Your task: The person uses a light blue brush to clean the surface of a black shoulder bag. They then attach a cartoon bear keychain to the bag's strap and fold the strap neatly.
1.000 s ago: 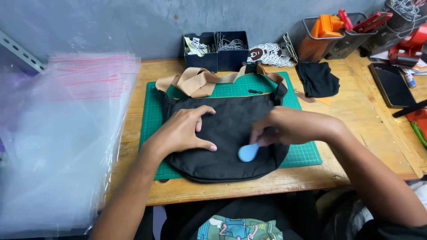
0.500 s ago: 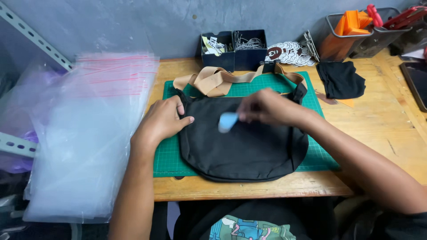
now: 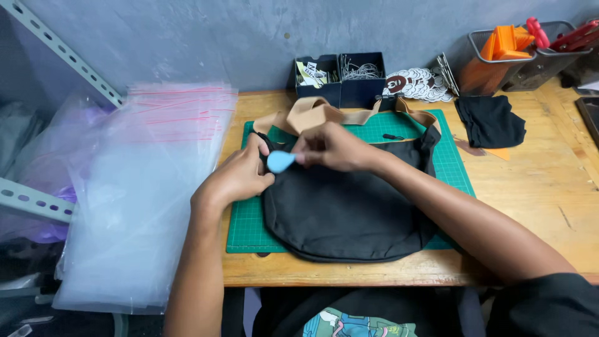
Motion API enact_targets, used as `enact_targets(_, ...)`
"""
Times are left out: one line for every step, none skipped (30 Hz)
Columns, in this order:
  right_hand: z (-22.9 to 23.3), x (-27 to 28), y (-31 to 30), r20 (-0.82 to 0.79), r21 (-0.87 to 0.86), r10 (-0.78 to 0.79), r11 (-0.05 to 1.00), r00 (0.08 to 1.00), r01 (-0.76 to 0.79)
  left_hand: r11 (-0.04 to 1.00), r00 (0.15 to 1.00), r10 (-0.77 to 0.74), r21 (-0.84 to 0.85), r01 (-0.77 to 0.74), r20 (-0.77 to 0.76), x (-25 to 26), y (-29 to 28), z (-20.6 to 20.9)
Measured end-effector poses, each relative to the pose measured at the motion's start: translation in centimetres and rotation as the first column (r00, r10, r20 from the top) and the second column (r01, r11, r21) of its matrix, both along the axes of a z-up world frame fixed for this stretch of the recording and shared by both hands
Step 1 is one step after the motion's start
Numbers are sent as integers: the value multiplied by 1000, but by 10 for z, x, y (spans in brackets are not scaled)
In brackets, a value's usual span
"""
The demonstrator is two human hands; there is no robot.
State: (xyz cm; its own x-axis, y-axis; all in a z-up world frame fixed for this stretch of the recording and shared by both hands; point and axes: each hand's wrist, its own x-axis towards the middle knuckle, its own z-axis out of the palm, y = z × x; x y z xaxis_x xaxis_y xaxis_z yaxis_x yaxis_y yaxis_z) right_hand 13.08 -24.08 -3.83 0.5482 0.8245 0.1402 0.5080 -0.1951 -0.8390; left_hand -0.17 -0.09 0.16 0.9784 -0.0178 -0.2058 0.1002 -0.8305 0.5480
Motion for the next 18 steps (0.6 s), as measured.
enact_targets(-6, 8, 2, 3, -2, 3, 1000, 1000, -3, 1000, 1000, 3, -2, -3, 3, 0, 2, 0)
enact_targets(-15, 14, 3, 121, -10, -59, 998, 991, 60, 1000, 1000, -10, 11, 10, 13, -1, 3, -3)
enact_targets(-24, 19, 3, 237, -10, -118, 992, 964, 124, 999, 999, -24, 24, 23, 22, -1, 3, -5)
enact_targets(-19, 22, 0, 237, -12, -115, 993, 965, 121, 1000, 1000, -21, 22, 20, 22, -1, 2, -7)
enact_targets(-15, 25, -4, 344, -42, -227, 966, 911, 257, 999, 999, -28, 28, 27, 20, -1, 1, -8)
enact_targets(-8, 29, -5, 452, -47, -329, 920, 829, 390, 999, 999, -36, 40, 35, 24, 1, 2, -7)
enact_targets(-8, 22, -1, 455, -41, -329, 920, 827, 389, 998, 999, -35, 44, 34, 28, -1, 0, -3)
enact_targets(-7, 15, 2, 271, -24, -231, 969, 935, 246, 998, 999, -36, 45, 35, 14, -2, -2, 1)
enact_targets(-7, 8, 4, 82, 23, -103, 995, 991, 102, 998, 999, -36, 46, 36, 1, -3, -5, 4)
enact_targets(-14, 16, 6, 82, 25, -107, 994, 991, 105, 998, 999, -40, 48, 40, 0, -2, -3, 2)
enact_targets(-21, 25, 7, 228, -11, -199, 978, 953, 207, 998, 999, -43, 42, 43, 5, -1, -1, -1)
enact_targets(-29, 33, 7, 370, -33, -278, 950, 887, 312, 998, 999, -46, 35, 46, 6, 0, 1, -4)
enact_targets(-28, 33, 5, 367, -34, -282, 948, 886, 316, 998, 999, -51, 35, 51, 3, -2, -2, -4)
enact_targets(-25, 34, 5, 369, -5, -325, 936, 871, 351, 998, 999, -38, 45, 38, -8, -3, -4, -3)
enact_targets(-21, 35, 6, 370, 24, -367, 922, 854, 386, 998, 1000, -25, 55, 26, -19, -3, -5, 0)
enact_targets(-16, 27, 5, 371, 25, -370, 921, 852, 390, 998, 999, -29, 56, 30, -18, -1, -4, -3)
enact_targets(-12, 19, 5, 252, 1, -272, 960, 929, 281, 996, 1000, -28, 82, 29, -8, 1, -4, -5)
enact_targets(-9, 10, 4, 124, -9, -164, 986, 979, 166, 994, 1000, -28, 107, 28, -2, 2, -4, -10)
